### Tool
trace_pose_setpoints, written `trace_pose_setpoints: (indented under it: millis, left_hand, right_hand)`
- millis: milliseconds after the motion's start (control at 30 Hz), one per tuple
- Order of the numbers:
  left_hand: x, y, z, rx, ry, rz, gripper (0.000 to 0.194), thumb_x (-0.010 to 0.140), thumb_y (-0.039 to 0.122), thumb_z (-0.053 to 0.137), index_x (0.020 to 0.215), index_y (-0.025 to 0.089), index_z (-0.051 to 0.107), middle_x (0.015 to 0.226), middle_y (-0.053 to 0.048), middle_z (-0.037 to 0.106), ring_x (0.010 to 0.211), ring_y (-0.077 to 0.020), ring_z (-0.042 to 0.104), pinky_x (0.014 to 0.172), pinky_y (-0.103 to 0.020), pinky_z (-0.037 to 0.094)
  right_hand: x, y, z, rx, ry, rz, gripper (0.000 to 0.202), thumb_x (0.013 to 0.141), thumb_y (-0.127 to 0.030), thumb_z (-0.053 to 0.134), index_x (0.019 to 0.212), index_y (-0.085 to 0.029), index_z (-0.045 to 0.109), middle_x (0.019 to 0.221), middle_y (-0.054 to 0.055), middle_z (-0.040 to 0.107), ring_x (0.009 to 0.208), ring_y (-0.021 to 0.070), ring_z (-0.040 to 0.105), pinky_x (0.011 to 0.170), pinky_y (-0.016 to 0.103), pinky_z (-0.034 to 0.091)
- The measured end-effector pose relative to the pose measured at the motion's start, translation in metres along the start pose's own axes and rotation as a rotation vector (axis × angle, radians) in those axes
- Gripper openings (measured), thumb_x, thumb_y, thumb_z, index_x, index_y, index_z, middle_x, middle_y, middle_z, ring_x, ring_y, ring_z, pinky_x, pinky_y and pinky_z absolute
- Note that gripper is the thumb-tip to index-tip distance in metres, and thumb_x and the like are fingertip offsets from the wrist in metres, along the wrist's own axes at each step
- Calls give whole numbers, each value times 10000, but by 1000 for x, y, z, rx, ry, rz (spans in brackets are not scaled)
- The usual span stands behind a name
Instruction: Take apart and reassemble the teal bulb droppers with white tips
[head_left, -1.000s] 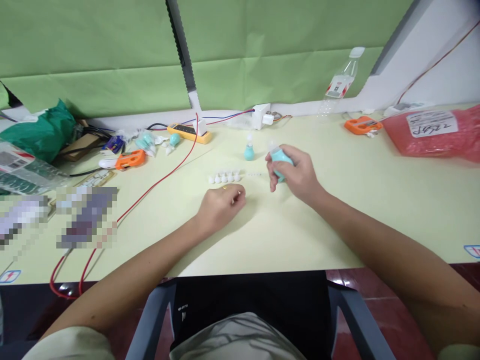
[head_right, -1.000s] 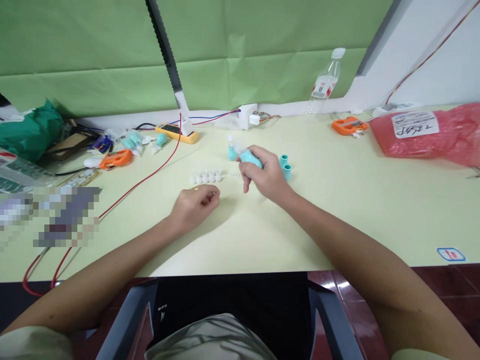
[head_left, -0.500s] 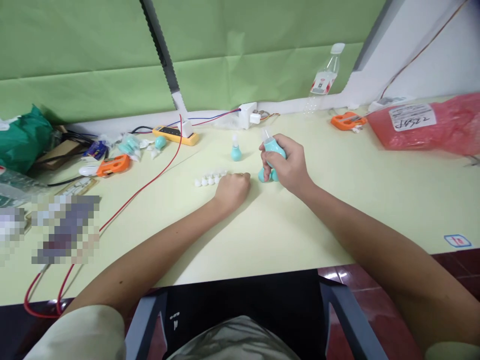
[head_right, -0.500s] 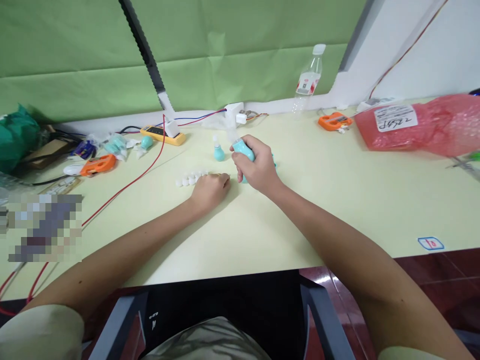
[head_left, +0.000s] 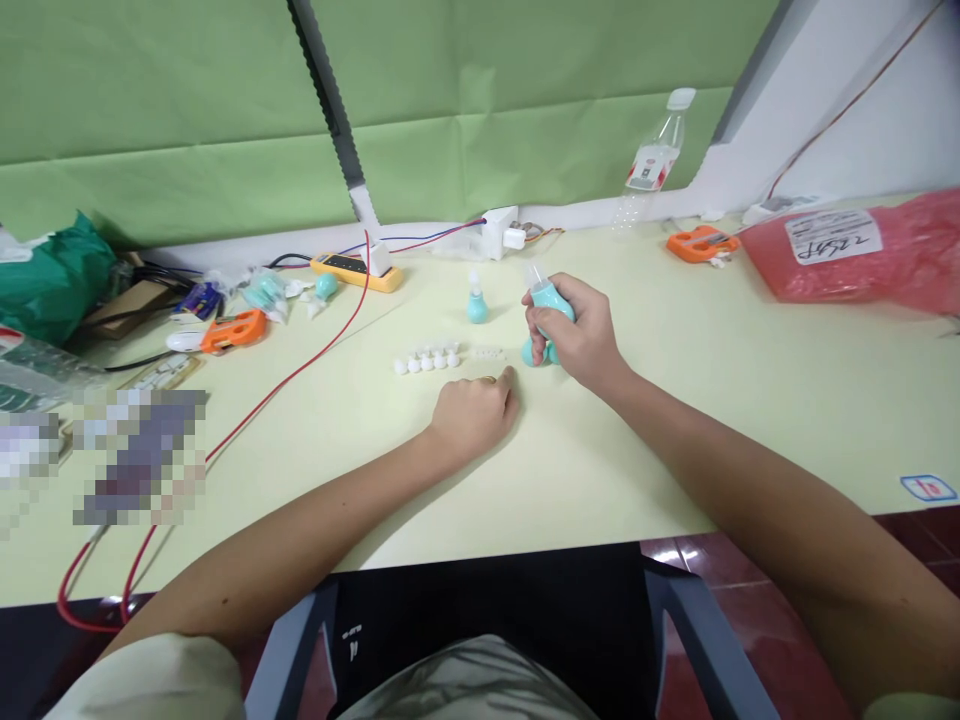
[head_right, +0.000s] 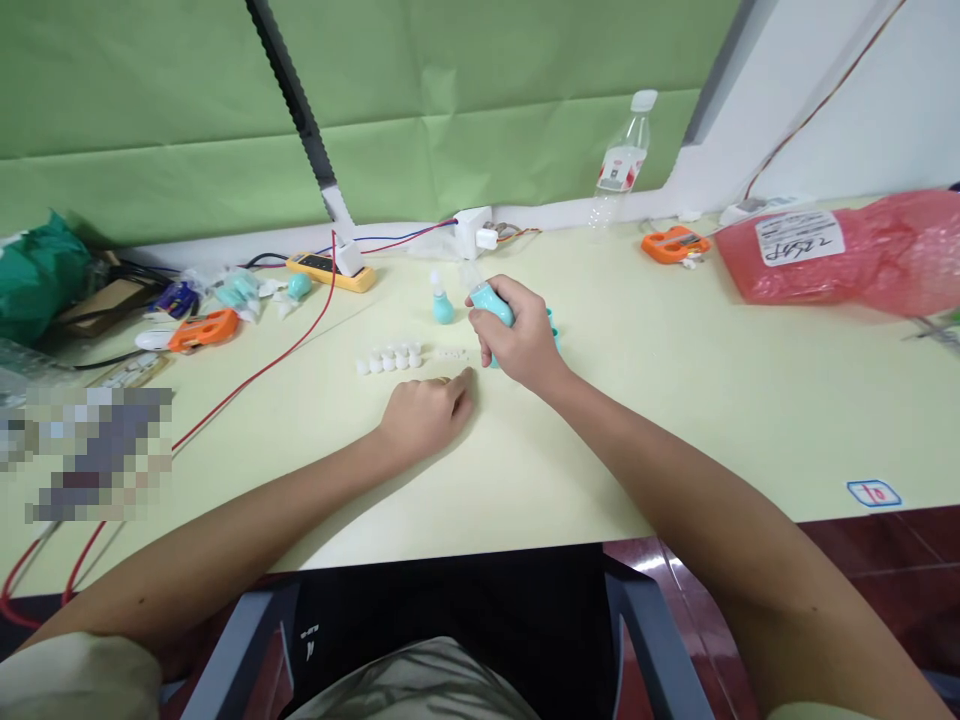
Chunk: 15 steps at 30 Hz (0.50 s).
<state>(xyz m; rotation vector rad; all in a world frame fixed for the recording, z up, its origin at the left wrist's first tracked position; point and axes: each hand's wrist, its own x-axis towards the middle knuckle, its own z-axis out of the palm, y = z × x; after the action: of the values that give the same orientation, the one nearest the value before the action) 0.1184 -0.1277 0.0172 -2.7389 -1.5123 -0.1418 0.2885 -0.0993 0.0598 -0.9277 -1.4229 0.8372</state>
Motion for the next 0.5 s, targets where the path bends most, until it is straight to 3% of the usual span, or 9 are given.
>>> trace_pose_setpoints:
  millis: [500]
  left_hand:
    - [15,2,-2,24,-54,-94,506,991,271,347,1450,143,519,847,-164,736,799,-328,738,676,-384,497]
  right_hand:
    - [-2,0,3,-32,-33,21,40,835,-199,589,871,-214,595,618,-32,538,435,143,531,447,310,449]
